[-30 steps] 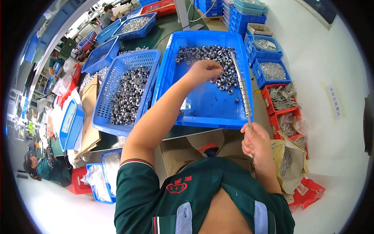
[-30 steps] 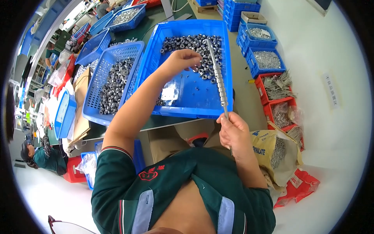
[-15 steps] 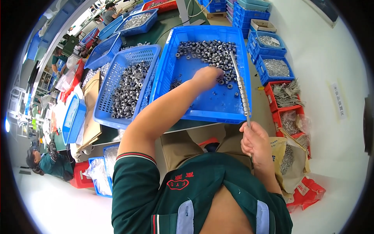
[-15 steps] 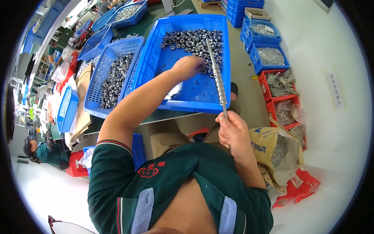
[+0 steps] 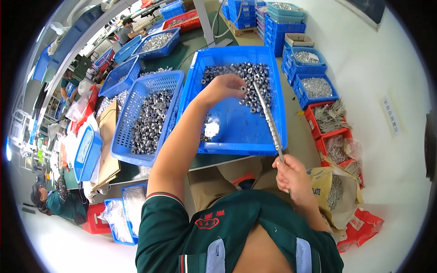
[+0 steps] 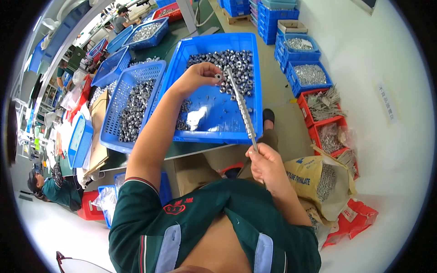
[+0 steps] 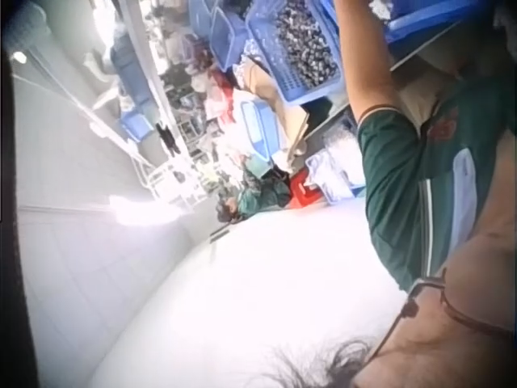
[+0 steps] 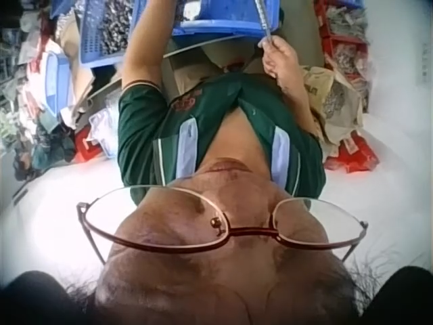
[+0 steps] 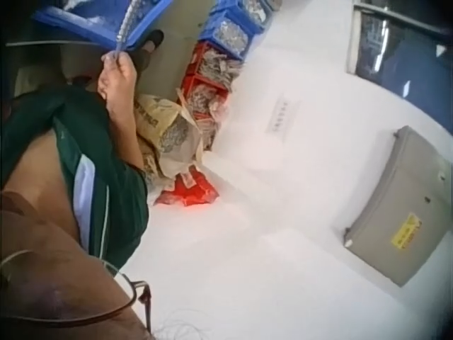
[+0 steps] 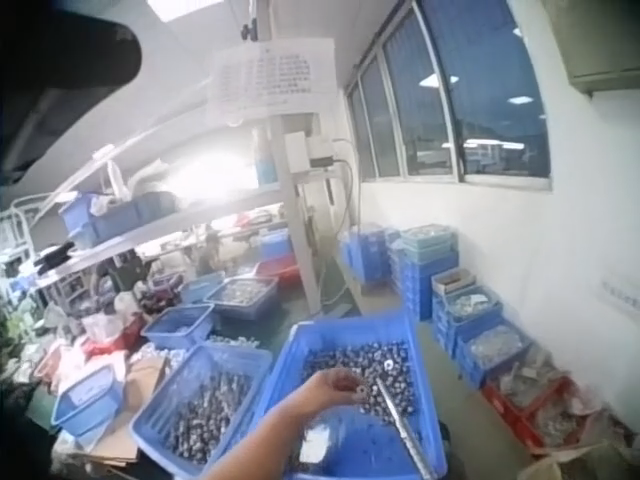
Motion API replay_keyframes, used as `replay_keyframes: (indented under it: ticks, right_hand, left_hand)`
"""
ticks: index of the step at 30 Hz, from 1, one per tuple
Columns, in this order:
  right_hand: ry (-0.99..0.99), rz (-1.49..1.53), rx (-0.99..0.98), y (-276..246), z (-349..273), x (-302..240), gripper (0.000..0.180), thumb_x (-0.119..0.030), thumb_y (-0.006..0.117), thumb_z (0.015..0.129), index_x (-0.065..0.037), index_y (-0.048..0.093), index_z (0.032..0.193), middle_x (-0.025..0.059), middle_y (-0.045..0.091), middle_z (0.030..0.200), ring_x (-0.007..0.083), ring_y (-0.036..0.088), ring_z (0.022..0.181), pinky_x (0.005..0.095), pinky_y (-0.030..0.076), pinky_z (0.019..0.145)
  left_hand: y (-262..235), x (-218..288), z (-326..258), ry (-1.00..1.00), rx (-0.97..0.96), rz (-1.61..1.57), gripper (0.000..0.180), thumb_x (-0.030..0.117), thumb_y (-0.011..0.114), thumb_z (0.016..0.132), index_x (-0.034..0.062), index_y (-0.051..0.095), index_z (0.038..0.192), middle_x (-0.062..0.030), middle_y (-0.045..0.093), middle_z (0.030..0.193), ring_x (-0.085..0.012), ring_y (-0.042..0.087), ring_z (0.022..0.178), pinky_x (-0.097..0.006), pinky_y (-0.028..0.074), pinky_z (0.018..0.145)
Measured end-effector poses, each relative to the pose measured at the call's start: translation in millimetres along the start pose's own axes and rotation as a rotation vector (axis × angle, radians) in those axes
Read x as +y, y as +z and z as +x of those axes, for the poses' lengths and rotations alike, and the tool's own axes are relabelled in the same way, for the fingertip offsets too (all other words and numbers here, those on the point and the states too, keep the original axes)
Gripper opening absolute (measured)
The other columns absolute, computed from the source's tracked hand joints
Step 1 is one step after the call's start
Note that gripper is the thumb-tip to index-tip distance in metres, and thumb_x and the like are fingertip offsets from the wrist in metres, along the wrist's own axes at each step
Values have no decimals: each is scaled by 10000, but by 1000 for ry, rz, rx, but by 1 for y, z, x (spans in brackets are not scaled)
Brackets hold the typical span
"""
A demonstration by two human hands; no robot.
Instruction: Assembling small metal rings onto a metal rod at a factory workbench.
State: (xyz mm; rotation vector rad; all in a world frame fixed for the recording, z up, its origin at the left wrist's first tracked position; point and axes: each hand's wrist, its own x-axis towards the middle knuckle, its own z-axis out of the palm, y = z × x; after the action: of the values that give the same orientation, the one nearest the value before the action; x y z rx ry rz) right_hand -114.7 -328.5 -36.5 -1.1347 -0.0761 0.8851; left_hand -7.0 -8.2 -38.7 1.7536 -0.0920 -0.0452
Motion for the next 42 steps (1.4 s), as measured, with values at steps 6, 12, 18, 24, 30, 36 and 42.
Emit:
replay_keyframes:
  ticks: [6,12,18,24,30,36,42]
  right_hand:
    - [15,-46,-64,4,-1,-1,103,-122,461,944,-26,490,923,-61,335,577,6,283,432,170,220,388]
    - [8,-85,-108,7,1,-1,123,-139,461,952,-23,497,930,-61,344,608,2,287,435,167,229,391]
    - [9,-89,-73,12,2,-2,118,-128,474,926,-13,501,925,-50,349,557,19,284,430,184,239,395]
    - [-26,-146,-67,16,3,0,122,-134,470,934,-16,500,920,-50,342,548,21,279,423,186,233,390]
    - [99,135,-198,13,-2,-10,185,-198,443,964,-30,497,908,-49,285,504,33,247,383,205,226,375]
    - [75,216,-220,18,6,-6,185,-204,439,968,-38,498,913,-49,294,502,36,233,375,207,218,371]
    - [40,167,-193,18,9,-4,184,-206,449,965,-39,499,907,-49,295,501,36,234,378,202,207,365]
  left_hand:
    - [-7,20,-14,3,-97,-457,291,154,609,877,-4,576,1118,-52,624,925,-132,589,838,-257,467,780]
    - [-6,21,-15,6,-154,-547,285,172,610,877,-15,588,1092,-30,583,847,-120,530,762,-256,447,745]
    - [-4,18,-13,-36,-118,-600,263,190,640,856,-13,611,1020,-17,567,779,-110,504,706,-261,443,704]
    - [-9,15,-12,-42,-182,-726,237,185,662,836,-6,625,971,-17,560,748,-117,492,686,-263,435,681]
    - [-7,22,-15,101,-190,-757,251,151,694,798,1,628,987,-58,614,873,-138,541,735,-283,448,708]
    - [12,19,-17,23,-498,-592,342,122,743,736,-31,626,1018,-83,640,889,-157,602,779,-259,480,739]
    - [16,17,-15,8,-510,-564,358,141,711,778,-31,611,1075,-71,638,907,-134,591,783,-245,470,710]
